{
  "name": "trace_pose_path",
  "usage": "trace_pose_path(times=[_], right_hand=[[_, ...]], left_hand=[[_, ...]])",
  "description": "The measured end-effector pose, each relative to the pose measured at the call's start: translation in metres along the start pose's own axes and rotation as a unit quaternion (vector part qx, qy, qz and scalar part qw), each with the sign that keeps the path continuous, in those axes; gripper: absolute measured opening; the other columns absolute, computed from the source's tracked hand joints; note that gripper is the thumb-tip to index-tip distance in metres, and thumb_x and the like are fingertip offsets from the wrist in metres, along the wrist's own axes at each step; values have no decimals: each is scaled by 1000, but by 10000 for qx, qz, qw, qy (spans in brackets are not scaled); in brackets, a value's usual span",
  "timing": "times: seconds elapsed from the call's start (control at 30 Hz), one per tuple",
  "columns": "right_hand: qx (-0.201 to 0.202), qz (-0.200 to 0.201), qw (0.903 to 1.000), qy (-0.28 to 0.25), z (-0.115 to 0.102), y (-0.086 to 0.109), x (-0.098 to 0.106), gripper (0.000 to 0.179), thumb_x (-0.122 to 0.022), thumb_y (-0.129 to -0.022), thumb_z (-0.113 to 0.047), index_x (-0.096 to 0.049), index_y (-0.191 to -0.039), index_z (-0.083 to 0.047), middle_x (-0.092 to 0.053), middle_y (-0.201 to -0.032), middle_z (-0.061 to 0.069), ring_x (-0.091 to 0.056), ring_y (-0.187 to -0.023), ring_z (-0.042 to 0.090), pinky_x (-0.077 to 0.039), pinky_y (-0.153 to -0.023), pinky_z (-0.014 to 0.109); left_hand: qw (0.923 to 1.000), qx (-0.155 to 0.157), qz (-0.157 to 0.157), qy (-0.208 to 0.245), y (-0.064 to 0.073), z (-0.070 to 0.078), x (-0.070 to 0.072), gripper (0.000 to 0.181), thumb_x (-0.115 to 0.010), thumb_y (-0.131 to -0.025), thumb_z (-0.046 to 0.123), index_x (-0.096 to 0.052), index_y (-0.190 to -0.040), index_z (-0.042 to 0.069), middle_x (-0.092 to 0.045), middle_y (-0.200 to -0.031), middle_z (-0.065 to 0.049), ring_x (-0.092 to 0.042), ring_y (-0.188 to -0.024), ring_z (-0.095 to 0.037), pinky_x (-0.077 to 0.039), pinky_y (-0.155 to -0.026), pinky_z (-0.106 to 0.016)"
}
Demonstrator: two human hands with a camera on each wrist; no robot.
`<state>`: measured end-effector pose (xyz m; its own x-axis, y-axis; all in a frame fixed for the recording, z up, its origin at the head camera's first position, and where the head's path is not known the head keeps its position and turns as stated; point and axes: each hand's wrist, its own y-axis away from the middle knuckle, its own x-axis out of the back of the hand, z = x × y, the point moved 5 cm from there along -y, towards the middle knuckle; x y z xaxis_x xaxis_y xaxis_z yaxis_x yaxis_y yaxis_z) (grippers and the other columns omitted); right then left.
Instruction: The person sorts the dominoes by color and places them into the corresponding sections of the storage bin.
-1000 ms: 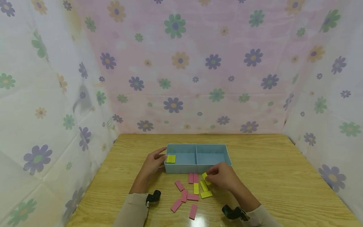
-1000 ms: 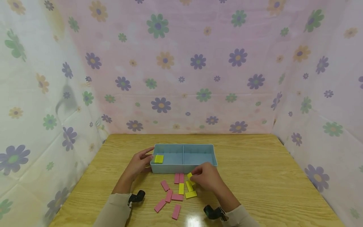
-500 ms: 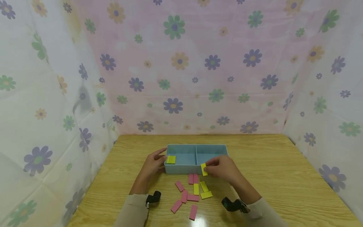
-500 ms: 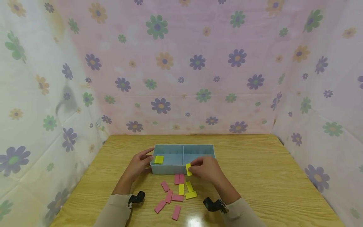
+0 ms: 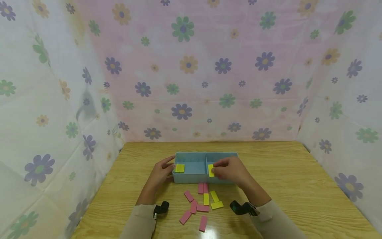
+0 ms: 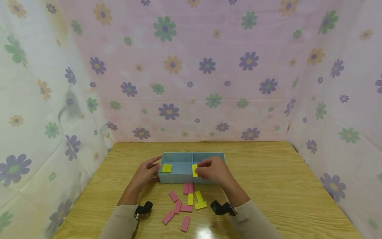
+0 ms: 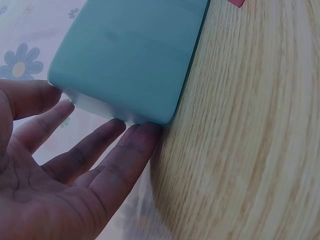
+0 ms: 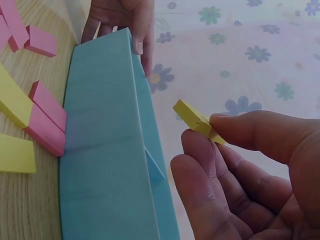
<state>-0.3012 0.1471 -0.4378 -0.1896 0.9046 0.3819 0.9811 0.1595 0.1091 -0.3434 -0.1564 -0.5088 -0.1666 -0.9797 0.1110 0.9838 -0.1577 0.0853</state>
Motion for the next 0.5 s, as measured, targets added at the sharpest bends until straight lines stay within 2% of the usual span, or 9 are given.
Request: trace_pose_path(times=[0.17, 0.5], right_hand=[[46, -150, 9996, -232, -4, -6, 0, 34, -79, -93, -25, -75, -118, -2, -76, -104, 12, -76, -95, 32, -64, -81, 46], [-209, -214, 9971, -694, -9, -23, 3, 34, -79, -93, -22, -74, -121, -3, -75, -112, 15, -75, -101, 33, -62, -89, 48]], left_hand=[[10000, 13, 34, -38, 1, 1, 0, 49, -58, -107, 16, -50, -155, 20, -54, -148, -25, -56, -134, -46, -57, -93, -59], [10000, -5, 10, -34, 1, 1, -1, 49, -57, -107, 15, -49, -155, 19, -54, -148, -26, -57, -133, -46, -58, -93, -59]])
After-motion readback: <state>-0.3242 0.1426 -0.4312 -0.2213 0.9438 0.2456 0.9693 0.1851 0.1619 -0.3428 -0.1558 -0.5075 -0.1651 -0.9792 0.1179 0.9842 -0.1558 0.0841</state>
